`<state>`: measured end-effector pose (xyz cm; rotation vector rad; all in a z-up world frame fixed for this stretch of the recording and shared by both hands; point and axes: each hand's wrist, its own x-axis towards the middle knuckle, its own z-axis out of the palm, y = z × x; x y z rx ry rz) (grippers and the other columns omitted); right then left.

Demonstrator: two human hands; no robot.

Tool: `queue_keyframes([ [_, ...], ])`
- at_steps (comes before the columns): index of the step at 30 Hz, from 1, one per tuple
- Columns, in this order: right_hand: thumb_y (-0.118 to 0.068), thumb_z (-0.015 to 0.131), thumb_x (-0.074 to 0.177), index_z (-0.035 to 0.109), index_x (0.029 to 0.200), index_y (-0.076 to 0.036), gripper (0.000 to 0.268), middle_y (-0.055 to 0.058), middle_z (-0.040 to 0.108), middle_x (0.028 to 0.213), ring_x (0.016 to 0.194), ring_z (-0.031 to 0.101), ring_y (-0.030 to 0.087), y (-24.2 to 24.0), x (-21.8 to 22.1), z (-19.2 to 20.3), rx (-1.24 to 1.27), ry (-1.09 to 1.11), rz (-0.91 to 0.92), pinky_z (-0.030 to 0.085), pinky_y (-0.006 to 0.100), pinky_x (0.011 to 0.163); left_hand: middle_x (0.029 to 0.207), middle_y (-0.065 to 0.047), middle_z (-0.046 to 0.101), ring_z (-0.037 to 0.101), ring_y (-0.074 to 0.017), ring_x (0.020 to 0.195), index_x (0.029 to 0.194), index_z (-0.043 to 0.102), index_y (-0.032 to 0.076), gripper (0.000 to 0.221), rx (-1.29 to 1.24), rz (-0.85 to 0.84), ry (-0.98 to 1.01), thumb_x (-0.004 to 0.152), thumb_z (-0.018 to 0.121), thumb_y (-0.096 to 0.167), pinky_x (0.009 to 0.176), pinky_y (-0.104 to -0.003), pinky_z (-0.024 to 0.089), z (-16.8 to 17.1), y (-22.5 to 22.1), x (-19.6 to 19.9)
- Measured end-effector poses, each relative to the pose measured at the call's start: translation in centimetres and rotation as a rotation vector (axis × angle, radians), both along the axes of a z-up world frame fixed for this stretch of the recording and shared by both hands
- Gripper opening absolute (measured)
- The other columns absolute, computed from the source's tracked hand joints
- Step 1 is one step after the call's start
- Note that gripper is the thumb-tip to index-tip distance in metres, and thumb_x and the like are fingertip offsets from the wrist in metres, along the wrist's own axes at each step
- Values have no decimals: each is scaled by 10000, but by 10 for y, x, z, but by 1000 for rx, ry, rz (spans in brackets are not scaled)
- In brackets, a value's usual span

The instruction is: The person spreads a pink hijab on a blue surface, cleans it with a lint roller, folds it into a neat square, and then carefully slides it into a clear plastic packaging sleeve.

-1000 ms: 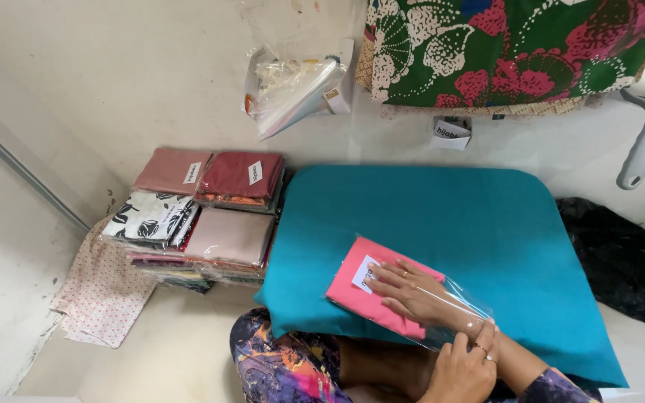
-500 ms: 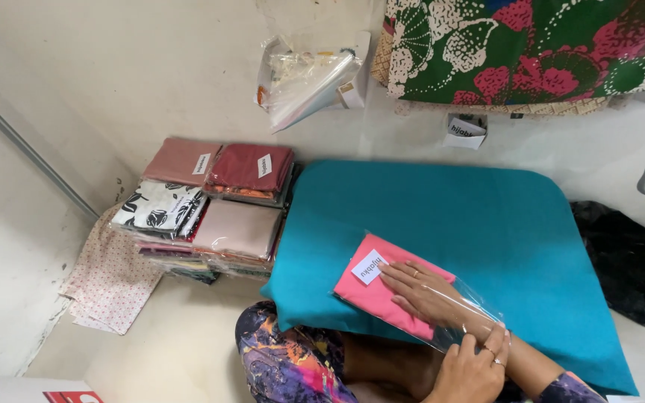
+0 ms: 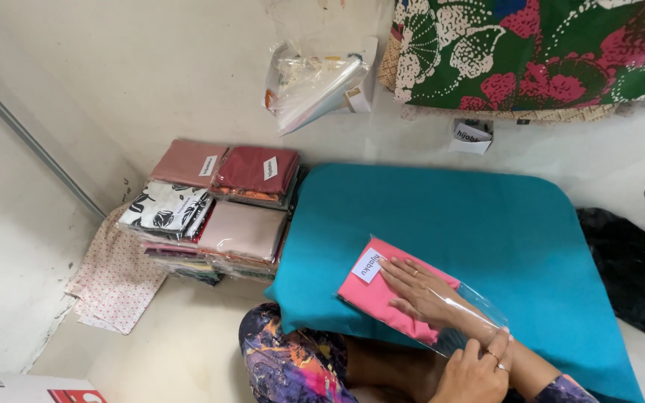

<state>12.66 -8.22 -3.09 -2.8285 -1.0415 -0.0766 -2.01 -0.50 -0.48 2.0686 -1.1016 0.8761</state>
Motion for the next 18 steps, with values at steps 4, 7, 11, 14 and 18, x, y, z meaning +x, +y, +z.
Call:
queue_keyframes([
  [4, -569, 203, 1107, 175, 1635, -53, 739, 159, 137, 1707, 1579, 100, 281, 2, 6, -3, -4, -107, 16, 64, 418, 1260, 1273, -112, 715, 444, -290, 571, 1210, 755, -25, 224, -63, 73, -44, 1001, 674, -15, 339, -381, 353, 0, -6, 0],
  [7, -566, 242, 1103, 146, 1640, -69, 738, 167, 73, 1712, 1583, 44, 277, 0, 8, -5, -16, -40, 15, 27, 418, 1257, 1564, -301, 417, 476, -545, 893, 1558, 431, 11, 510, 298, -312, 622, 1057, 517, 51, 596, -618, 463, 45, 24, -4],
  [11, -710, 116, 1059, 92, 1657, -152, 818, 78, 76, 1732, 1619, 54, 210, -2, 8, -10, -366, -799, -70, 24, 358, 1335, 1495, -259, 394, 486, -555, 1069, 1577, 412, 162, 667, 229, -346, 585, 960, 576, 356, 560, -716, 445, 41, 38, 35],
  [14, -555, 330, 1081, 105, 1647, -127, 745, 75, 70, 1734, 1589, 54, 213, -4, 2, -6, 47, -52, 1, 48, 384, 1274, 1250, -349, 662, 619, -504, 1070, 1321, 619, -139, 396, -114, -305, 230, 1064, 404, 74, 949, -605, 429, 60, 71, 88],
  [18, -404, 525, 967, 171, 1628, -57, 826, 185, 137, 1704, 1582, 78, 346, 0, 5, -10, 154, -85, 54, 86, 471, 1276, 1620, -175, 391, 299, -388, 1509, 1544, 416, 17, 521, 157, 124, 484, 1114, 301, 287, 1231, -528, 203, 2, 107, 153],
])
